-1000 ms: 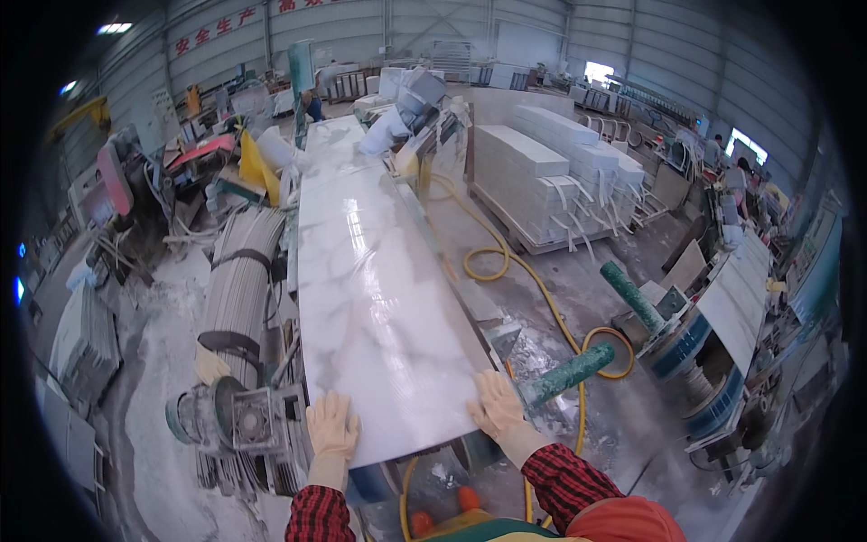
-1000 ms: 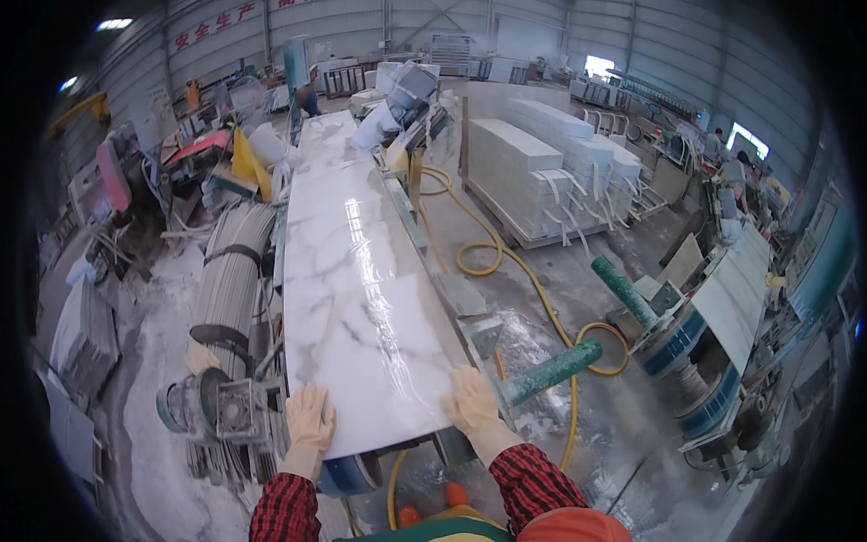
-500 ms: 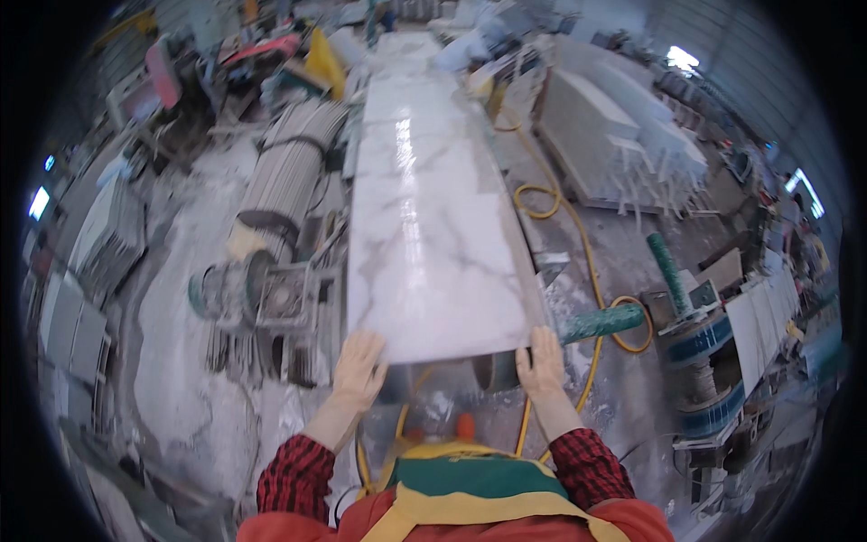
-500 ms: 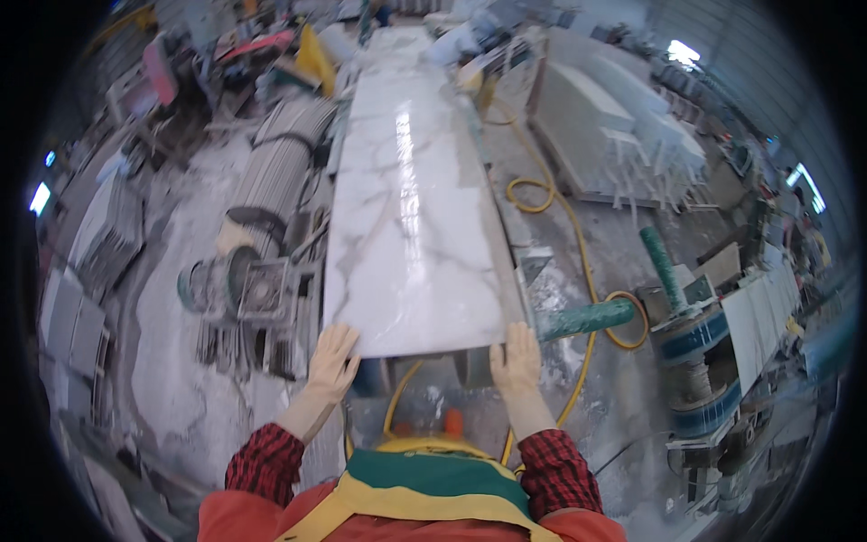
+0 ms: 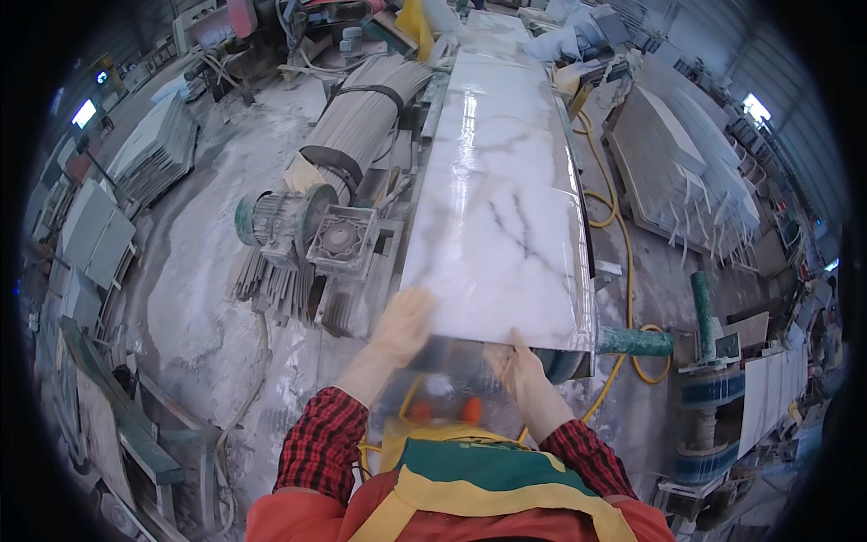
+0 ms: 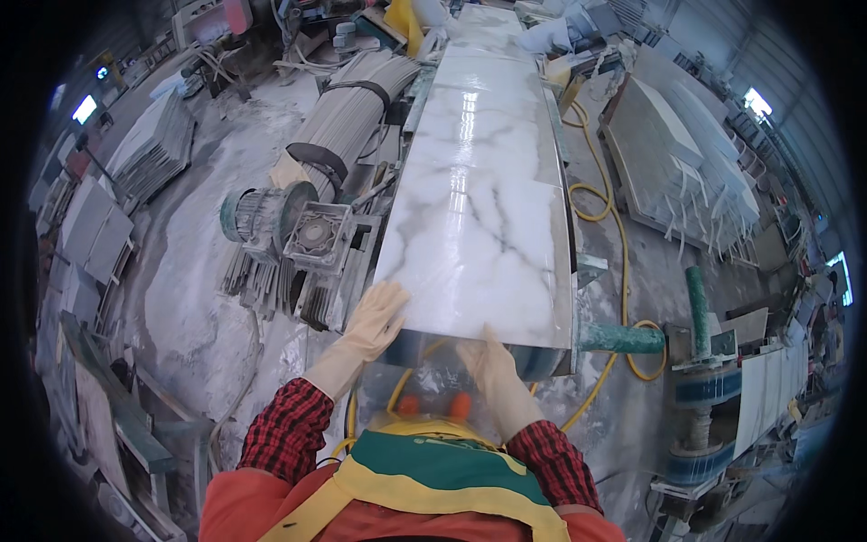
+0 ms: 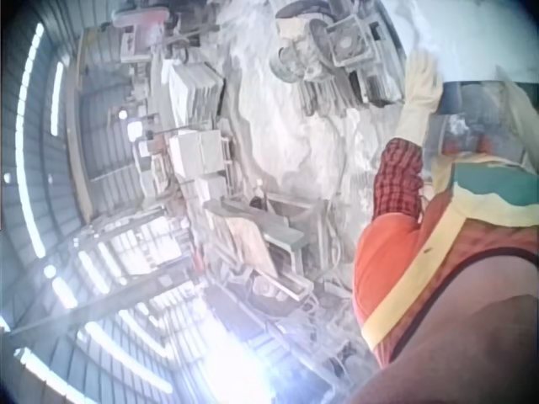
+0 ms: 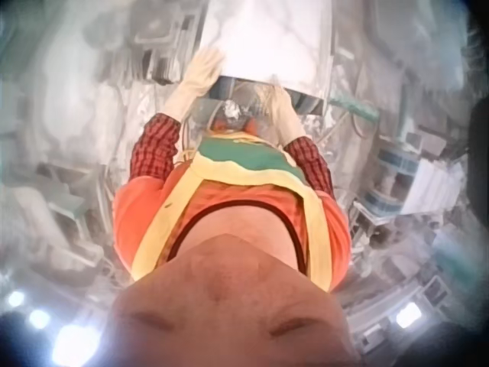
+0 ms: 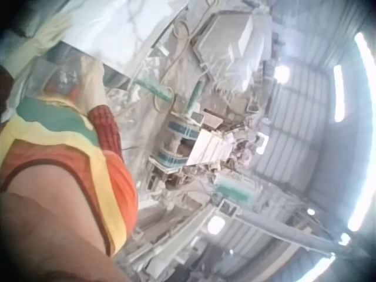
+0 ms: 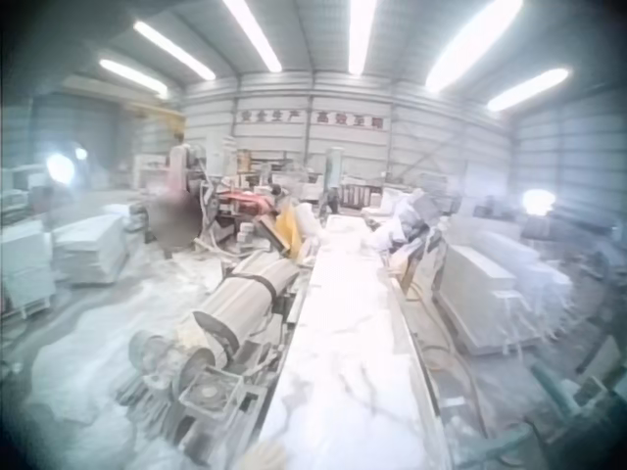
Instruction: The person repeatedly picks up large white slabs from a conveyor, turns them over, and places them back onto the conveyor. The action is repeated continuously throughout the clip.
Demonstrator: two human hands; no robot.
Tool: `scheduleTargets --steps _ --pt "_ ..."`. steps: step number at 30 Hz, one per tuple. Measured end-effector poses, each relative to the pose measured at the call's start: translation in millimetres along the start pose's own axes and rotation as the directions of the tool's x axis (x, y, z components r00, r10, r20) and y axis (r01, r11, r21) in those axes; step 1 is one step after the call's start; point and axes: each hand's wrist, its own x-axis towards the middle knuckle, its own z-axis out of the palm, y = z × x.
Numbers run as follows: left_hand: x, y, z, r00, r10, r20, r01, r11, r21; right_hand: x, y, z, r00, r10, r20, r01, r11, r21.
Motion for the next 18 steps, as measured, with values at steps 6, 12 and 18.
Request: scheduleTargets --steps 6,12,18 --pt "-14 13 -6 0.999 -0.018 0.030 0.019 1.000 -0.011 15 12 14 0.992 -0.119 -0.042 0.126 0.955 0.269" --pt "-33 7 -5 0.997 0.069 -0.034 -0.071 0.996 -0.051 12 18 10 0.988 -0.152 -0.007 0.150 0.963 0.222" --pt "-78 36 -19 0.996 0.052 0.069 -0.050 0.998 -0.031 -24 45 -36 0.997 -0.058 0.050 0.048 0.981 0.187"
